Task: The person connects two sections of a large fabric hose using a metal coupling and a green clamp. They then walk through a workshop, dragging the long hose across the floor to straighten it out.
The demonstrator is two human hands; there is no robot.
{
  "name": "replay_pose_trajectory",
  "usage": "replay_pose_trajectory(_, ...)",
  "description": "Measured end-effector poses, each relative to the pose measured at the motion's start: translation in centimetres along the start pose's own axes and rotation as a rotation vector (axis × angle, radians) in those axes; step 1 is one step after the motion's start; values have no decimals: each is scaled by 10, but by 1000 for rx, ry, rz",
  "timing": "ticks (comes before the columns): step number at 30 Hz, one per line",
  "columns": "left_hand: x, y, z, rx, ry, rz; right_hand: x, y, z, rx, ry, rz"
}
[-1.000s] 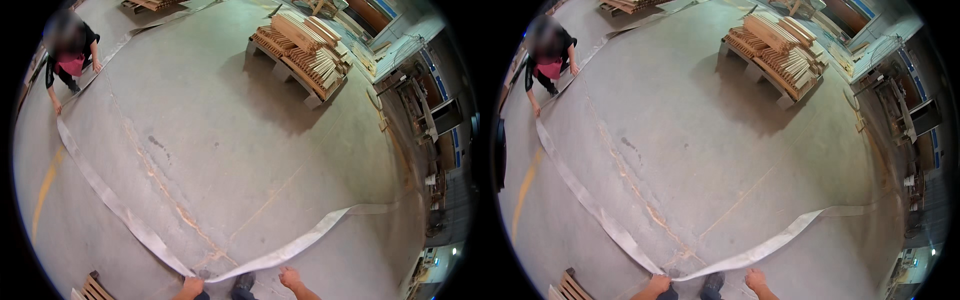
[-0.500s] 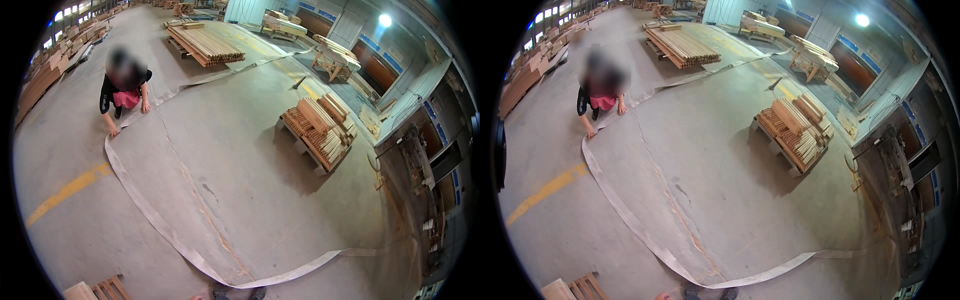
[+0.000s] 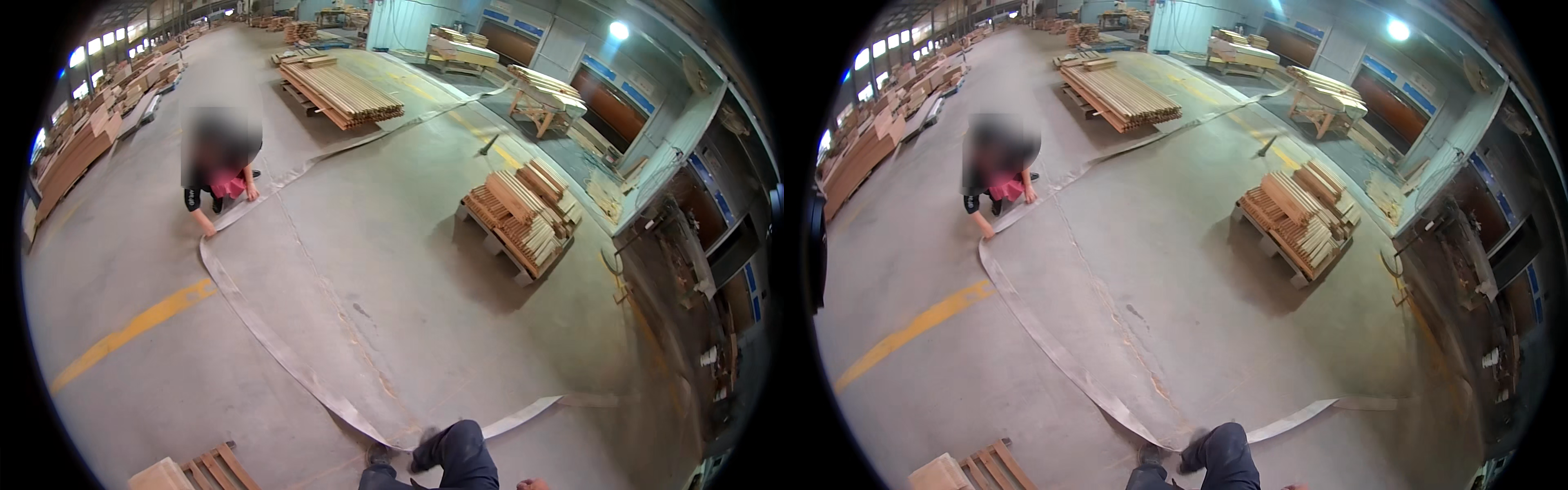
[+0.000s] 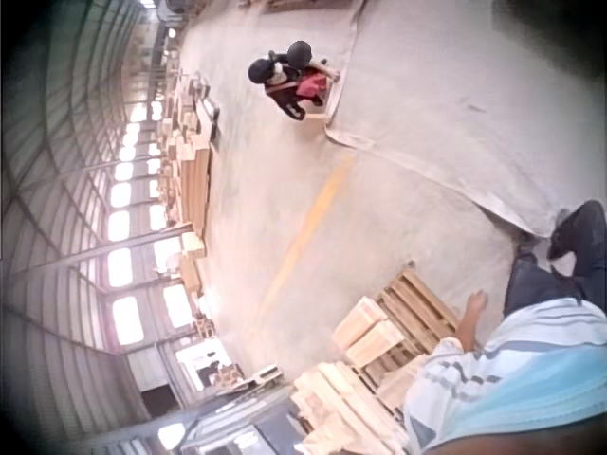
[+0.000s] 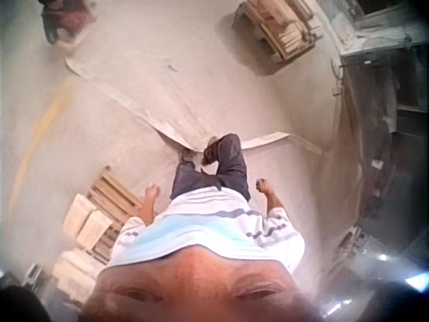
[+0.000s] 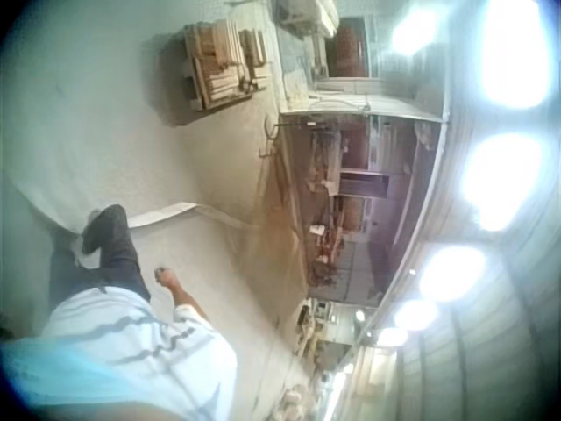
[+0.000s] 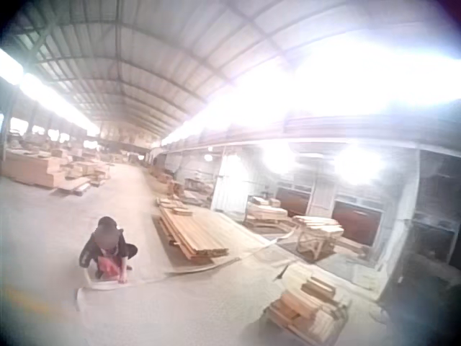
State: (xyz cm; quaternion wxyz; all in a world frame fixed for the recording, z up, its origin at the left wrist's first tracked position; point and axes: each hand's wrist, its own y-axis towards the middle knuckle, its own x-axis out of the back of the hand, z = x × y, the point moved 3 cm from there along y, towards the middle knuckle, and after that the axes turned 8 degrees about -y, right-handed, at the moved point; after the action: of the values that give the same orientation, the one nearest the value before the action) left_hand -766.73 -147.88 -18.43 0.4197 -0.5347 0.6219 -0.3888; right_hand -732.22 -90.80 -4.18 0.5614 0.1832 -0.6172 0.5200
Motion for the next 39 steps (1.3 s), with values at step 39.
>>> replay_pose_trajectory(39,-474,195,-626,-129,1066,313,119,254,123,-1301,1200,-217)
